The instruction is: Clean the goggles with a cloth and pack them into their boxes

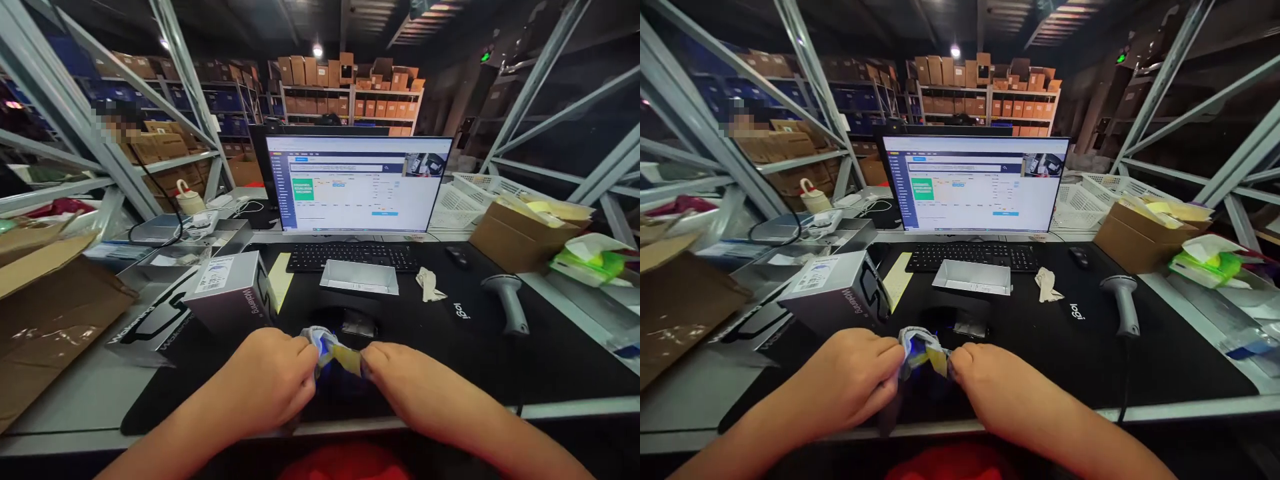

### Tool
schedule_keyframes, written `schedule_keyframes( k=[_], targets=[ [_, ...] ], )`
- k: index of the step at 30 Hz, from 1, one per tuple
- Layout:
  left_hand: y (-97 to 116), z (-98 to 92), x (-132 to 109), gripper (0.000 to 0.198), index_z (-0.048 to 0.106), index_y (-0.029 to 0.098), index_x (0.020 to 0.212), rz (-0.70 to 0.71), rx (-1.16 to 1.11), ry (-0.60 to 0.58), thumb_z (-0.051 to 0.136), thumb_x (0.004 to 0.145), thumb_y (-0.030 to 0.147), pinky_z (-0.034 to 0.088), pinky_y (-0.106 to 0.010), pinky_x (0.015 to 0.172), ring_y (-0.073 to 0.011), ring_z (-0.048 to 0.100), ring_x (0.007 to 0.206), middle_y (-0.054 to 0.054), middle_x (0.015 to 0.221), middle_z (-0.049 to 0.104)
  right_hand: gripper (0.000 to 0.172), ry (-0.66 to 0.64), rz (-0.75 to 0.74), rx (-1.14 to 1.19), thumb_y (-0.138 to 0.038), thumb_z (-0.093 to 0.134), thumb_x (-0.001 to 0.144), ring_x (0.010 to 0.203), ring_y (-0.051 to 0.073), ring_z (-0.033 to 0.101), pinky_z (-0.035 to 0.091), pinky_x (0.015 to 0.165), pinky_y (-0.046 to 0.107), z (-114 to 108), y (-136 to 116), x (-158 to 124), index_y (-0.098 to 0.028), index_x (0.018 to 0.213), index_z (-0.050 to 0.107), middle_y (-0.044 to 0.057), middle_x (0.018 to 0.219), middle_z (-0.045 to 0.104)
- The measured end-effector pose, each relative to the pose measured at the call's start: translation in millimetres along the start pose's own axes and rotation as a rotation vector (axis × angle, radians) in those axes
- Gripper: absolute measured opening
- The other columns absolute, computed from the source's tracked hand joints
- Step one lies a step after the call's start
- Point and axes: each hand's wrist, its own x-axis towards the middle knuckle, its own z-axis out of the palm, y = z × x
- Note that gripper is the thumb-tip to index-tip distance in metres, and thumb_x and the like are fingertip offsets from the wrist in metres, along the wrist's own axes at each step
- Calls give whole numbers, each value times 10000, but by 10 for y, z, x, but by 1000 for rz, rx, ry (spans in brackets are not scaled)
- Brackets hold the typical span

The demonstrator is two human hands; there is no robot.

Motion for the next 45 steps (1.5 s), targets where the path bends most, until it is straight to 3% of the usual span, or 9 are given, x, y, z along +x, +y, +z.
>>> schedule_keyframes(
  k=[4,7,12,17,23,30,35,40,45],
  targets=[
    [124,15,-18,186,465,241,657,-88,-59,-18,492,832,184,244,-340,467,-179,529,428,24,552,575,243,35,90,300,-191,387,1010,676,162,606,444,615,265,-36,94,4,-217,828,547,9,776,641],
    [287,35,-24,219,460,243,649,-199,-46,92,460,859,180,264,-332,444,-168,538,399,31,521,553,318,168,174,629,-322,339,1049,702,153,660,484,656,259,198,107,54,-208,860,568,9,783,650],
    [469,109,38,271,476,251,633,-300,100,235,408,886,181,268,-353,425,-186,505,350,22,471,517,441,285,292,1029,-565,306,1023,568,157,688,446,492,225,647,74,175,-193,888,499,24,737,647],
    [355,55,41,318,439,233,626,-351,-63,300,404,937,178,310,-287,455,-124,485,410,44,512,488,283,387,65,493,-303,317,1045,692,165,621,458,647,279,467,103,35,-198,878,520,40,779,653],
    [286,-69,79,330,462,225,615,-302,-2,325,408,938,189,308,-300,469,-127,469,419,39,520,478,229,493,-42,-42,-50,361,940,563,156,438,324,589,319,266,-29,-114,-198,836,501,-3,699,589],
    [390,-90,213,280,524,236,614,-243,123,204,418,862,162,305,-335,450,-171,537,394,30,511,548,198,575,168,131,-132,421,977,895,204,590,419,762,365,299,-20,-50,-216,881,572,43,1001,658],
    [463,-35,227,302,496,244,586,-320,99,256,417,868,170,288,-330,438,-166,527,375,37,479,529,190,722,228,-24,-116,441,952,1351,298,397,357,1054,519,456,-53,-6,-208,861,579,102,1467,480],
    [413,10,234,329,444,227,579,-365,17,361,419,905,187,287,-298,455,-125,472,391,40,487,485,165,819,141,-272,-109,464,943,1424,321,326,269,1150,545,491,-154,37,-173,945,616,148,1510,448],
    [345,79,207,328,386,216,606,-317,-140,411,421,927,154,282,-276,483,-103,410,430,49,512,428,165,776,-13,-388,-107,510,943,1436,269,333,220,1211,470,332,-95,108,-154,1034,640,122,1487,501]
  ],
)
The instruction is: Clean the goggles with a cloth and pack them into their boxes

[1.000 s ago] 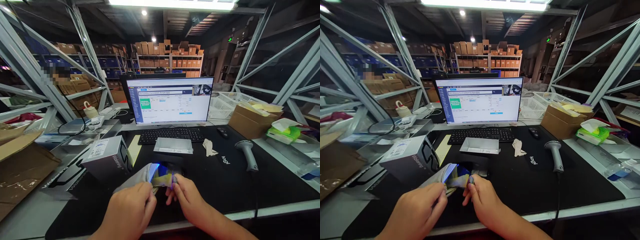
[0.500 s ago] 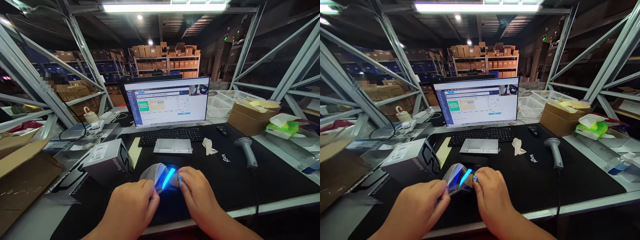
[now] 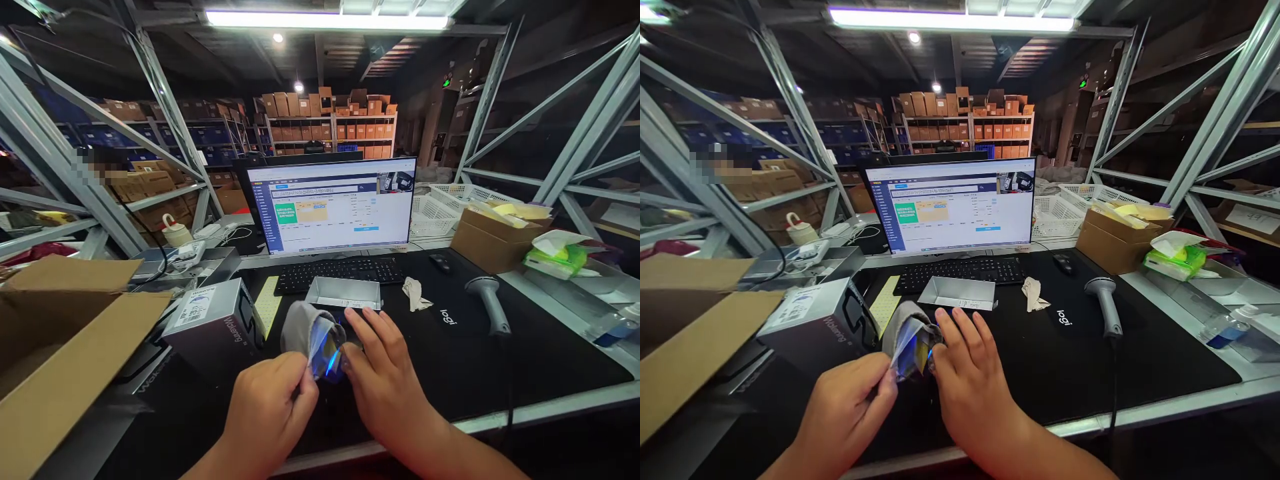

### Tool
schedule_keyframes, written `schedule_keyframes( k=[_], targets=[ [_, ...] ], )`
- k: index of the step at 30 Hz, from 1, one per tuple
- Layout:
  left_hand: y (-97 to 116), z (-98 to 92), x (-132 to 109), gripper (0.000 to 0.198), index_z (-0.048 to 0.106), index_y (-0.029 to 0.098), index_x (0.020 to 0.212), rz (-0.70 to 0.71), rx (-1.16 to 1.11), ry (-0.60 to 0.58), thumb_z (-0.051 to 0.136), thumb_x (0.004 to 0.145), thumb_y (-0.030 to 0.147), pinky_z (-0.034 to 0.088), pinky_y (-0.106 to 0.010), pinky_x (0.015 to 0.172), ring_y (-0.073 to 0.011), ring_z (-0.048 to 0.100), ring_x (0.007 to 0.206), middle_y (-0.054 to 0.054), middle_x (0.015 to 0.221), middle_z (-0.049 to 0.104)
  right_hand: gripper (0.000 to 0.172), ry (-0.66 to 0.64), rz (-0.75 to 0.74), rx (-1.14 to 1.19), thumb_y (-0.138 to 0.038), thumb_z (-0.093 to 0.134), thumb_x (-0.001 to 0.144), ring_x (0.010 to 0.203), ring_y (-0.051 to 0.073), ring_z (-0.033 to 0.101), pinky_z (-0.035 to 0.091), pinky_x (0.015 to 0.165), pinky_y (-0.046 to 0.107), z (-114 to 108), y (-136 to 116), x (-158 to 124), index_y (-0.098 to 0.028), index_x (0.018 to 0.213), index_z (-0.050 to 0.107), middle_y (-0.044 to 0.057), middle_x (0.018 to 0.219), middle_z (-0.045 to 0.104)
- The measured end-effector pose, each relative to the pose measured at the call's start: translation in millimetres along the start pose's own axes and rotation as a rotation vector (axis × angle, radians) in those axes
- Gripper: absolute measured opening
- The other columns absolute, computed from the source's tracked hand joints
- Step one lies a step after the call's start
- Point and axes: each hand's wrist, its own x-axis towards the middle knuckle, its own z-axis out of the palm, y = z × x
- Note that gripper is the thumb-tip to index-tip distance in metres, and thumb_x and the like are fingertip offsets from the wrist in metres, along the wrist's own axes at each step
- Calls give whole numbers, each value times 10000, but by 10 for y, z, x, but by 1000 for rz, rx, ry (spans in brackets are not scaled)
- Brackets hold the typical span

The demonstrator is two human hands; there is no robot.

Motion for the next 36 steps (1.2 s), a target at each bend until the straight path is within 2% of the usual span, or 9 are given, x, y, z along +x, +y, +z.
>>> schedule_keyframes(
  k=[4,8,12,18,23,26,30,33,36],
  targets=[
    [-29,139,-41,313,385,213,622,30,-62,13,429,921,130,273,-280,489,-104,398,448,49,527,425,145,-59,150,75,-128,524,932,1390,261,401,135,1210,528,58,34,103,-205,934,646,63,1394,599],
    [-14,276,-73,298,411,212,632,66,-76,26,440,913,118,282,-289,501,-113,414,464,43,540,446,181,-171,341,177,-115,507,904,1344,277,438,188,1166,575,211,-15,109,-225,859,644,22,1308,655],
    [-85,292,-91,320,411,209,617,46,-130,55,426,924,118,285,-279,494,-109,413,462,42,533,436,118,-103,218,102,-182,545,923,1417,269,355,79,1219,510,365,-46,92,-210,936,660,47,1431,574],
    [-260,217,-115,346,479,193,632,-221,-260,99,384,964,163,325,-215,476,-97,438,462,41,524,449,106,-98,55,-136,-220,581,932,1476,283,282,-38,1233,487,324,-46,213,-180,906,675,122,1530,464],
    [-151,332,-177,353,412,199,568,-35,-309,-12,374,914,140,291,-248,481,-96,409,455,38,504,441,161,-85,87,-172,-126,567,897,1419,289,389,-84,1221,489,397,-110,255,-168,963,708,149,1440,563],
    [-162,363,-228,358,420,198,567,-134,-373,8,378,921,167,306,-237,481,-97,418,462,35,507,447,135,-82,75,-94,-151,595,906,1406,294,403,-17,1220,494,461,-73,249,-155,962,718,146,1384,611],
    [-288,316,-258,391,432,209,589,-621,-664,55,398,960,330,341,-207,424,-101,423,426,48,482,425,172,-264,157,162,-246,647,926,1088,238,638,257,1152,509,444,67,346,-184,778,710,64,1021,748],
    [-340,294,-251,393,454,208,640,-832,-886,20,432,950,448,351,-195,385,-98,414,404,65,484,411,245,-432,231,286,-320,718,886,759,198,648,488,894,410,384,183,452,-167,696,709,35,729,693],
    [-331,292,-257,437,486,198,664,-857,-915,-34,460,931,543,403,-201,398,-102,467,414,55,506,461,196,-551,308,607,-321,796,812,720,179,636,505,695,295,331,338,485,-182,948,770,22,817,723]
  ],
)
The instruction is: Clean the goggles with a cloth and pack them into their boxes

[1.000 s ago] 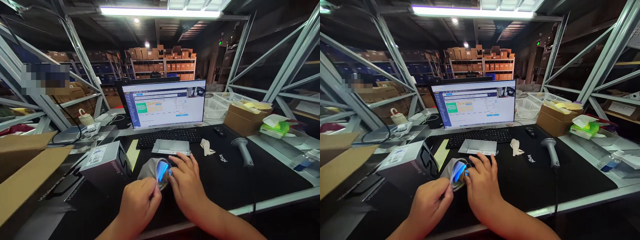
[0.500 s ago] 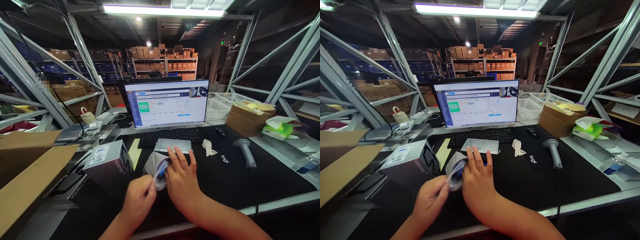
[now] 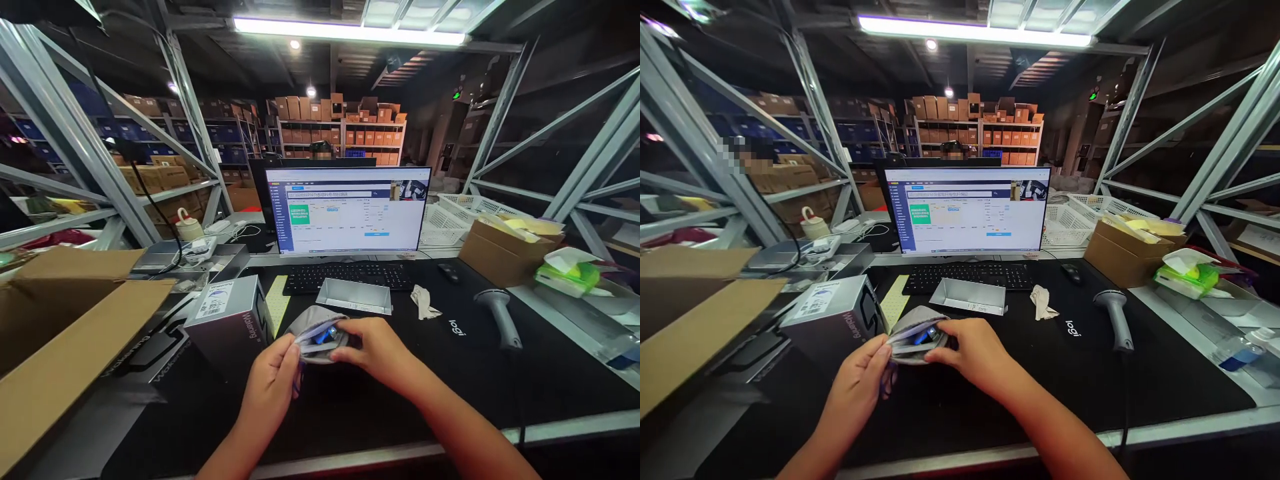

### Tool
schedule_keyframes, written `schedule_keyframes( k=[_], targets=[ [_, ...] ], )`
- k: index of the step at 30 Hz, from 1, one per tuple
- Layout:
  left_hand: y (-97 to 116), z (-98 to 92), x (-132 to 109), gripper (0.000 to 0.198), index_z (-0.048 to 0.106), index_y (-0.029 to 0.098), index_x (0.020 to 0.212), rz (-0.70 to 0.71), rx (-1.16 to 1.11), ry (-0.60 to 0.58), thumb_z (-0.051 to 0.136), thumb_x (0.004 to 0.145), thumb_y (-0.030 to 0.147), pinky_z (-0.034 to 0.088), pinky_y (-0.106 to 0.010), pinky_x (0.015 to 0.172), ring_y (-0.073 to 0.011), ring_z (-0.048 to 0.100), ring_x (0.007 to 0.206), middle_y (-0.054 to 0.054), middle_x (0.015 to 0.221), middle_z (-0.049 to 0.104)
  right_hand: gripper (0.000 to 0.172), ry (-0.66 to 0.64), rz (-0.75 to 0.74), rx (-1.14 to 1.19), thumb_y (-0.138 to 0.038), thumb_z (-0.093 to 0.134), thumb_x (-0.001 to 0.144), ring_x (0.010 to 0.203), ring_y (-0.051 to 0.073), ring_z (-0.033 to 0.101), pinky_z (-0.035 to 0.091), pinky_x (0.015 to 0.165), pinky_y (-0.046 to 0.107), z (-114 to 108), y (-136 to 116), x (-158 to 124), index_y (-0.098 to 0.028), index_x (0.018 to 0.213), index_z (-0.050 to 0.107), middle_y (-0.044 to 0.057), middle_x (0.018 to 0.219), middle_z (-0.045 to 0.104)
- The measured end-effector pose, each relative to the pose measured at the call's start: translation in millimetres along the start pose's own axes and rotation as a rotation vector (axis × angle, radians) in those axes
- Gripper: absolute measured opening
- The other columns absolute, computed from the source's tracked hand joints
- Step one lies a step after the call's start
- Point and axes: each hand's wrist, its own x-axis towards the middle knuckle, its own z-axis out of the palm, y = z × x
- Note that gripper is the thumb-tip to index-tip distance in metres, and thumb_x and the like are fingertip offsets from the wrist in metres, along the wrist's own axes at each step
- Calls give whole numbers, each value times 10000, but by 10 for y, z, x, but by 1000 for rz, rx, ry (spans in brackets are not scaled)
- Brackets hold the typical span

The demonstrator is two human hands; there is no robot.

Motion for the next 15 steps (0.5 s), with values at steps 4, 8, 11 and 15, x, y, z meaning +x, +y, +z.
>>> schedule_keyframes(
  k=[4,8,11,15],
  targets=[
    [-14,8,-53,519,515,185,689,-67,-7,-111,457,907,653,457,-221,433,-131,584,439,17,556,570,284,-217,191,447,-349,657,903,513,108,551,431,462,205,-185,203,-76,-188,1116,753,-7,741,684],
    [-32,39,-81,587,511,173,698,-141,-39,-236,438,882,726,387,-190,392,-128,595,387,-6,544,608,232,-239,89,162,-262,589,944,539,130,592,424,492,209,-280,212,-216,-231,1101,758,-17,683,685],
    [-42,84,-85,600,516,174,713,-129,-30,-267,436,870,748,382,-180,381,-125,592,378,-6,543,609,219,-162,-91,-312,-169,668,900,683,176,680,427,596,242,-231,102,-285,-249,1093,730,4,806,753],
    [-50,121,-106,538,526,180,694,-37,61,-249,423,930,652,424,-186,408,-120,597,397,2,544,600,44,-118,-231,-562,-259,696,912,618,149,657,353,551,250,-139,121,-292,-221,897,713,-1,730,720]
  ],
)
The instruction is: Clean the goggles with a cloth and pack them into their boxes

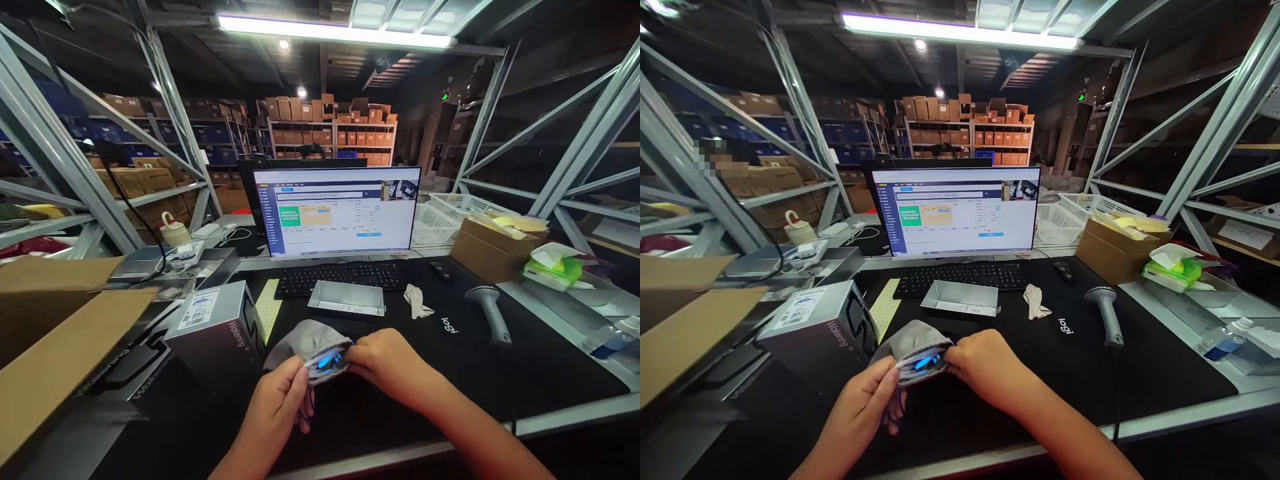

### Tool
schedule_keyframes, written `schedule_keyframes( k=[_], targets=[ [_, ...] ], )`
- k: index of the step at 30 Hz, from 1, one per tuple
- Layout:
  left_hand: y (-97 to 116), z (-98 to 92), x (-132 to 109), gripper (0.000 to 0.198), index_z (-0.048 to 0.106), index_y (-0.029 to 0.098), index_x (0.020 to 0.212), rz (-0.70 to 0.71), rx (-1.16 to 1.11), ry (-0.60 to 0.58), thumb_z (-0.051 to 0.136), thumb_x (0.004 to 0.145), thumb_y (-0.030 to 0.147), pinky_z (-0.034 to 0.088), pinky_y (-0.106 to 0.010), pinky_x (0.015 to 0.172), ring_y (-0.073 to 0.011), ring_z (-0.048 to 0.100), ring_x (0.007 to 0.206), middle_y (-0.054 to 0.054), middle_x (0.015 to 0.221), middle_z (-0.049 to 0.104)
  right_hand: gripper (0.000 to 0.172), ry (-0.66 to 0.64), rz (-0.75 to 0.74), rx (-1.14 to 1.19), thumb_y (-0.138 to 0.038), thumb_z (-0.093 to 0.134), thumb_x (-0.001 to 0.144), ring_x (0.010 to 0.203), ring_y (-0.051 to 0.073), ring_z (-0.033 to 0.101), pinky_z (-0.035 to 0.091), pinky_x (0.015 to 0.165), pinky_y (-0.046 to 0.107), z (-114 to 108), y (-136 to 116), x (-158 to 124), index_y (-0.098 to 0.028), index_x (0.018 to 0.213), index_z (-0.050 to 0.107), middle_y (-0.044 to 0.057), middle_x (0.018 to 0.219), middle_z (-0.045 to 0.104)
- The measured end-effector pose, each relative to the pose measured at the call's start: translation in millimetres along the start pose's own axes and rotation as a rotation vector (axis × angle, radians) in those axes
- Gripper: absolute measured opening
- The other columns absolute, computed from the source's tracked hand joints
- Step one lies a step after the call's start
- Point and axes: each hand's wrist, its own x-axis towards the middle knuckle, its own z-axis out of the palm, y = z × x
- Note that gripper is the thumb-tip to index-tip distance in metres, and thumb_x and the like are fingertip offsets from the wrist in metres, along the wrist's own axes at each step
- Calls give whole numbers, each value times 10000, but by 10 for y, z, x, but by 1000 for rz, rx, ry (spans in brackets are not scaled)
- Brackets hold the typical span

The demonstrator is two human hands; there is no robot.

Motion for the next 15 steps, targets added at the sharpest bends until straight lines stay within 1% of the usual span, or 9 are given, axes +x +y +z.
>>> schedule_keyframes(
  k=[3,5,6,8,10,12,14,15],
  targets=[
    [5,22,-14,492,538,187,680,44,34,59,425,948,583,457,-200,426,-129,606,417,1,548,603,54,12,-100,26,-269,694,912,611,129,640,335,553,254,97,82,-2,-243,956,710,-25,727,707],
    [15,35,-15,468,549,189,666,71,63,96,439,942,551,476,-204,448,-131,606,432,-2,546,608,32,54,-133,24,-241,686,903,609,128,632,326,552,266,157,106,11,-235,926,708,-27,725,703],
    [21,40,-13,452,552,190,661,68,78,117,455,929,541,481,-206,450,-132,603,436,-2,543,608,38,94,-137,4,-224,671,902,596,130,624,318,547,276,183,98,24,-222,880,702,-21,710,697],
    [31,43,-8,423,546,195,636,35,118,171,513,876,541,467,-208,413,-138,577,420,4,516,585,124,196,-125,-51,-196,614,915,556,138,597,304,536,294,224,48,64,-196,808,677,-7,666,674],
    [40,34,-3,414,518,199,586,13,203,266,583,805,545,417,-202,355,-133,529,383,19,471,527,205,309,-127,-82,-197,538,950,515,142,567,301,529,299,252,-23,111,-184,778,648,2,621,645],
    [52,15,-1,416,507,197,558,22,302,375,625,773,532,387,-191,341,-116,489,365,31,452,483,266,417,-158,-65,-212,476,985,495,137,553,318,535,292,273,-80,154,-182,765,624,1,592,623],
    [70,-12,-6,381,537,194,595,9,291,434,631,779,515,422,-190,360,-119,507,394,33,482,499,273,521,-195,-7,-227,459,999,507,134,567,347,547,279,284,-99,184,-184,776,610,-1,592,623],
    [83,-27,-13,349,561,195,635,-12,231,430,632,777,506,454,-199,372,-133,536,424,30,506,523,264,570,-209,30,-227,463,1000,517,134,576,367,555,272,286,-93,193,-187,783,607,-3,594,624]
  ],
)
